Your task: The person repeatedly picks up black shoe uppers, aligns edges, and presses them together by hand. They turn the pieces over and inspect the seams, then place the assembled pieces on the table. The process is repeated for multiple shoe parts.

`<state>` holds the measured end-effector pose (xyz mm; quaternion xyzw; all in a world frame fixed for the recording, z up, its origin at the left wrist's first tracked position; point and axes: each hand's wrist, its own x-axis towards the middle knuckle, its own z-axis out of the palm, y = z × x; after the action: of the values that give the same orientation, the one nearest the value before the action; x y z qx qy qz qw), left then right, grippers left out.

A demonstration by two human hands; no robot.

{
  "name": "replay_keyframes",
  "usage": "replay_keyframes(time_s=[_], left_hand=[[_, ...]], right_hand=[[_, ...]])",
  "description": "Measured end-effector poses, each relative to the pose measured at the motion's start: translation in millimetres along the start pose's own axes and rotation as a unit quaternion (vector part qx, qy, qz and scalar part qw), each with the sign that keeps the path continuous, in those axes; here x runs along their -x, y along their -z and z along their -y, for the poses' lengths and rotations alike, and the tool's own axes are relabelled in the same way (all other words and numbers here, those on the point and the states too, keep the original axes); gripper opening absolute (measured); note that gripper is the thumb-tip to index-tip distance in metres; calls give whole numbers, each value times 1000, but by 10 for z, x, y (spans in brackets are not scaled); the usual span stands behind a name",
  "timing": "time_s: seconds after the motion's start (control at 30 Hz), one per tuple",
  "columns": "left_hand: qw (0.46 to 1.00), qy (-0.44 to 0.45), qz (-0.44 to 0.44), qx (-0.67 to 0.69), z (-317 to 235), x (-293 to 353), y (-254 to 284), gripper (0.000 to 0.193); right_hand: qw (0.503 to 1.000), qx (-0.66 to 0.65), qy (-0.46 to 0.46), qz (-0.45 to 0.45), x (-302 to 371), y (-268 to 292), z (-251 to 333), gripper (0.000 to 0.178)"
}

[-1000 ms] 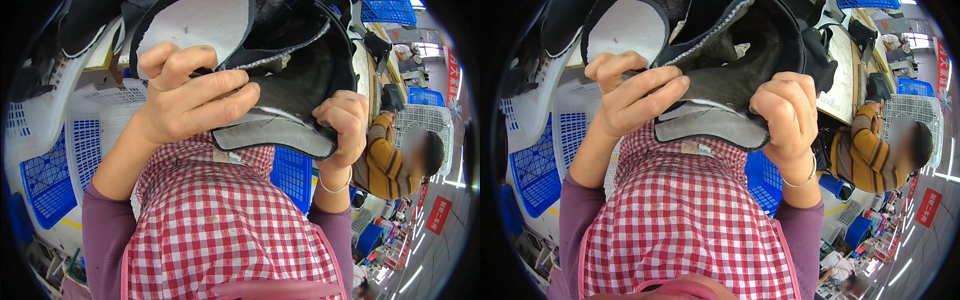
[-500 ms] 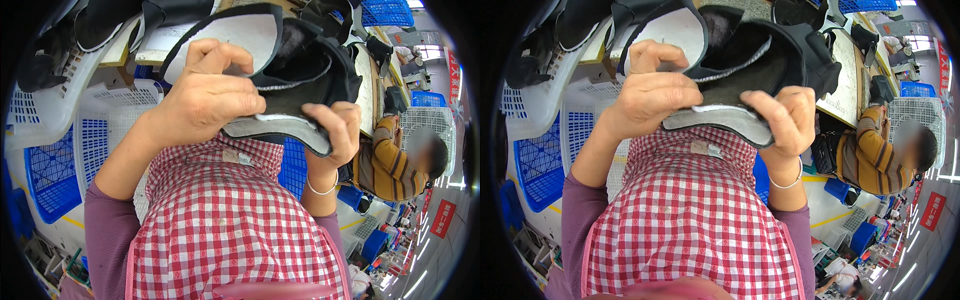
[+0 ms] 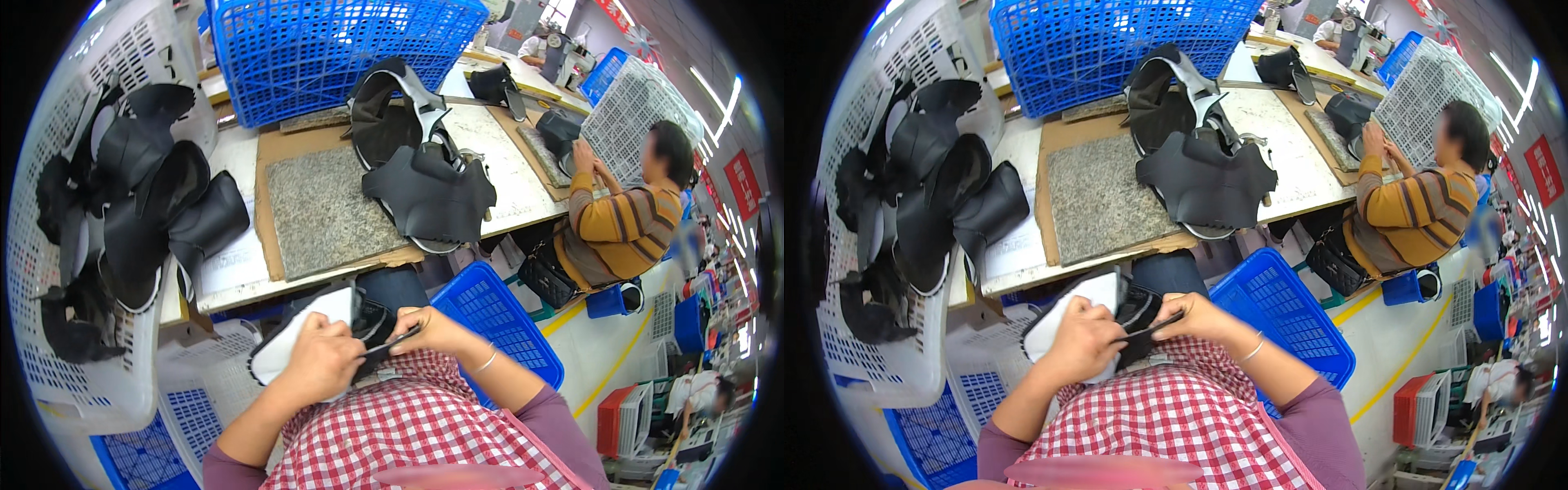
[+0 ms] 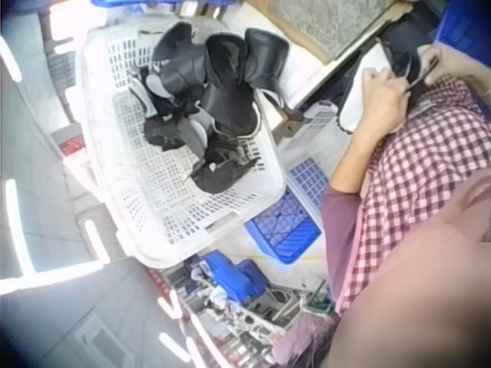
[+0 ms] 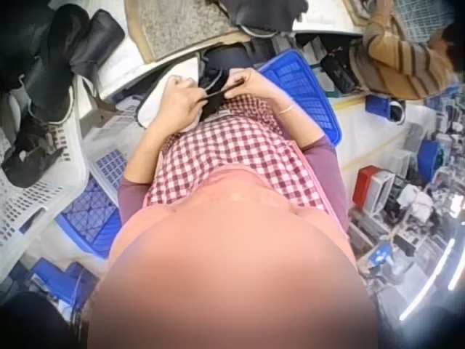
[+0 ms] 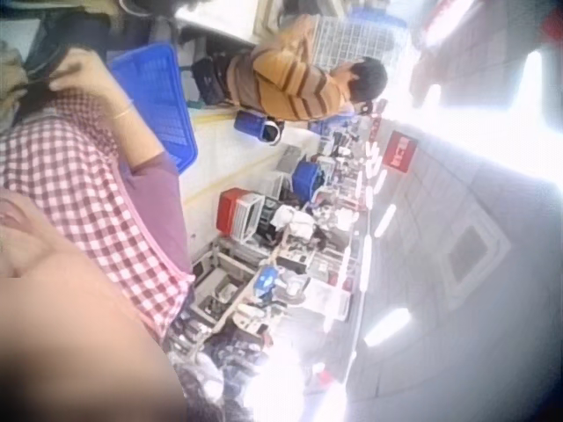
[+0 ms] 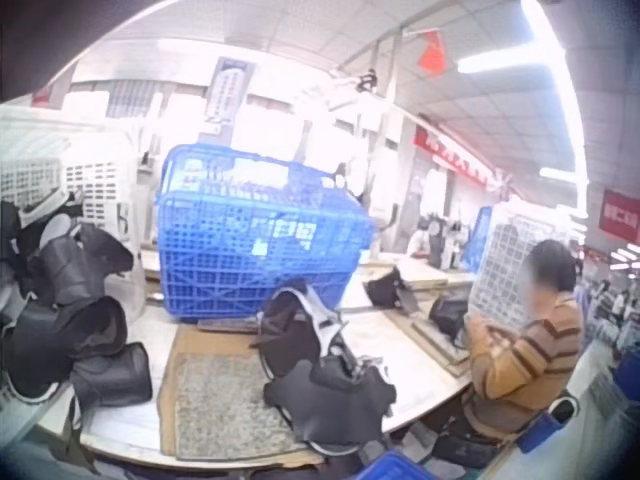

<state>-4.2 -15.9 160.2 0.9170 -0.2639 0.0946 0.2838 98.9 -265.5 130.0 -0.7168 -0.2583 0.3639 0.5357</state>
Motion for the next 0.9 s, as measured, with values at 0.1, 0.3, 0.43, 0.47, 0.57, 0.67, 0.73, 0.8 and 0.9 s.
replay_keyframes(time_s=[0.1, 0.3, 0.43, 0.47, 0.57, 0.67, 0.73, 0.8, 0.9], left_hand=[[999, -10, 28, -11, -63, -216, -227, 12], [999, 32, 12, 35, -194, -382, -252, 42], [996, 78, -22, 23, -124, -195, -293, 49], [995, 94, -15, 17, -115, -155, -306, 52], [995, 99, 19, -8, -117, -140, -230, 56], [981, 166, -9, 102, -169, -246, 98, 63], [969, 191, -125, 94, -174, -361, 411, 65], [961, 165, -213, -57, -133, -481, 662, 63], [973, 169, -123, -94, -12, -560, 735, 42]], right_hand=[[988, 49, -91, 118, -51, 508, 108, 29], [858, 459, 209, 93, -63, 182, 273, 38], [861, 420, 286, 36, -156, -57, 110, 32], [859, 420, 291, 42, -195, -65, 84, 29], [862, 428, 268, 51, -260, -22, 138, 22], [849, 450, 277, 17, -198, 23, 367, 16], [802, 498, 325, -51, -122, 83, 535, 12], [766, 518, 364, -112, -120, 106, 627, 12], [737, 537, 384, -148, -275, -23, 525, 11]])
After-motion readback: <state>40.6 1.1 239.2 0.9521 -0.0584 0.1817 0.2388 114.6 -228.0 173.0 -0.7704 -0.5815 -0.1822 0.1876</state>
